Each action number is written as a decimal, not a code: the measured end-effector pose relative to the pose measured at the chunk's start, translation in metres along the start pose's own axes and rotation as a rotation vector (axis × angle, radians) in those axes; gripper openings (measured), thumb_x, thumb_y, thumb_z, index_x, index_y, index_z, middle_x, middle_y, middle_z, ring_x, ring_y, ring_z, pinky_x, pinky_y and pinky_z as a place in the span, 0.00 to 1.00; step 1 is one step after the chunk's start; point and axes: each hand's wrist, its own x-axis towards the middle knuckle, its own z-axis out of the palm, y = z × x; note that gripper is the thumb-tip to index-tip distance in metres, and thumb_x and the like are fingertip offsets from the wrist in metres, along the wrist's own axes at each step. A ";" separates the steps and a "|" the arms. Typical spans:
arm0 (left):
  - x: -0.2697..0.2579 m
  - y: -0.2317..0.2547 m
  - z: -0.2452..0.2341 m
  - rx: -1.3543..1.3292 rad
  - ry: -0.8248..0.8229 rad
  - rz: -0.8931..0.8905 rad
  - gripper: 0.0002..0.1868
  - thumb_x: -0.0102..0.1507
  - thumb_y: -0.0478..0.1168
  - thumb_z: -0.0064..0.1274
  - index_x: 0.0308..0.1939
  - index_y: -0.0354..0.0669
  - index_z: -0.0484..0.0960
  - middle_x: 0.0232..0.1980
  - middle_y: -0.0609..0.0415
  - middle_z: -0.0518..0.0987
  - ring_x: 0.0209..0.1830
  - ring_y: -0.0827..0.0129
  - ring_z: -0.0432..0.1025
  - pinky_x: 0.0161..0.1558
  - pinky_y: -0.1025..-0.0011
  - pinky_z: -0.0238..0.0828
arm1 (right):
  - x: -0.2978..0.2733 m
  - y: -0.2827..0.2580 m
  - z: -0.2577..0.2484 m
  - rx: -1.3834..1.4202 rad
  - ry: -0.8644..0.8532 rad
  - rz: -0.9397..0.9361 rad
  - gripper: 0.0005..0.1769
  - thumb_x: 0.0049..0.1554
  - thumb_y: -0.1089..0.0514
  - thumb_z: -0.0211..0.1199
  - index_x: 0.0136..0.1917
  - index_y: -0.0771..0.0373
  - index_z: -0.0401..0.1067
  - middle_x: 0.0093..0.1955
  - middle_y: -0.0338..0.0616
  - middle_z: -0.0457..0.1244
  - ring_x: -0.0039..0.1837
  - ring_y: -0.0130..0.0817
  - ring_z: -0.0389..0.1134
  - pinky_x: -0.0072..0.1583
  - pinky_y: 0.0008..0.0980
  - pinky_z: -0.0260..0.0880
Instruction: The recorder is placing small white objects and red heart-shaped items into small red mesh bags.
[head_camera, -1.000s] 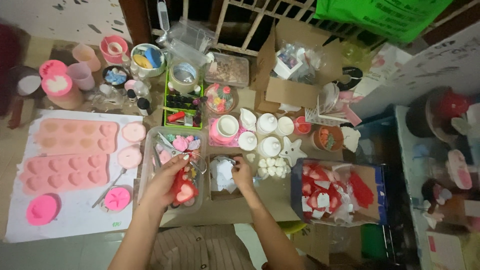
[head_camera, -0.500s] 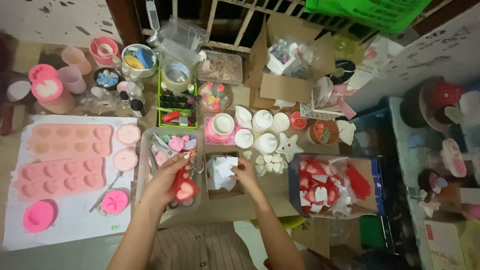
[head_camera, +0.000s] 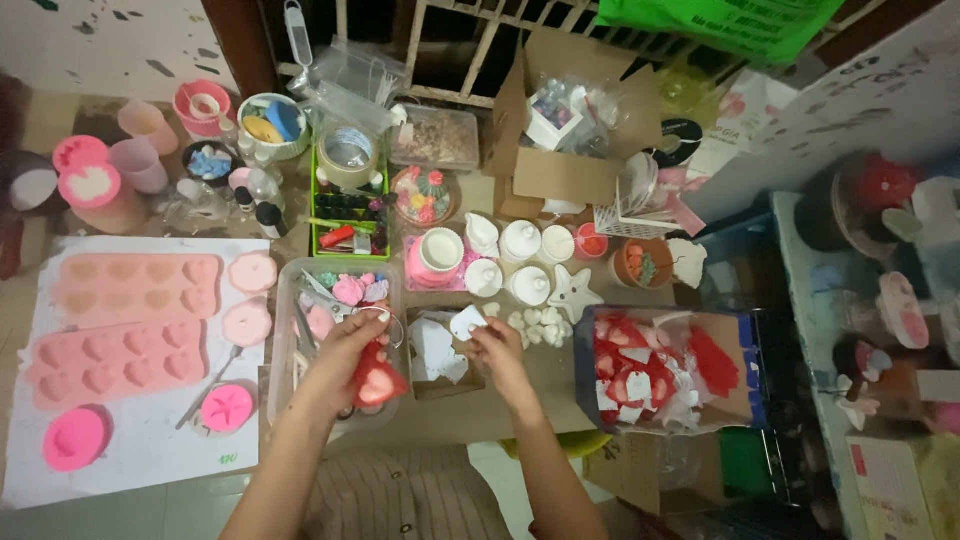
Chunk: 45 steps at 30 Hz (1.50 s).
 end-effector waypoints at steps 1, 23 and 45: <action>0.000 -0.001 0.004 0.003 -0.003 0.001 0.12 0.65 0.40 0.56 0.51 0.39 0.80 0.34 0.61 0.74 0.31 0.78 0.67 0.32 0.78 0.66 | -0.007 -0.012 0.007 0.002 0.001 -0.004 0.09 0.60 0.62 0.63 0.53 0.68 0.74 0.40 0.41 0.66 0.40 0.25 0.68 0.43 0.28 0.73; -0.018 0.010 0.013 0.062 -0.045 0.109 0.12 0.66 0.38 0.54 0.50 0.35 0.80 0.33 0.59 0.74 0.30 0.76 0.67 0.32 0.76 0.65 | 0.018 0.062 0.047 -1.247 0.048 -0.313 0.21 0.45 0.61 0.74 0.51 0.68 0.73 0.50 0.64 0.67 0.51 0.62 0.70 0.52 0.53 0.71; 0.000 0.016 -0.008 0.034 0.006 0.078 0.08 0.66 0.39 0.52 0.45 0.38 0.79 0.36 0.59 0.77 0.29 0.75 0.66 0.33 0.76 0.65 | -0.009 0.011 0.019 -0.466 0.112 0.112 0.09 0.57 0.62 0.67 0.52 0.65 0.79 0.43 0.41 0.69 0.41 0.26 0.67 0.41 0.30 0.67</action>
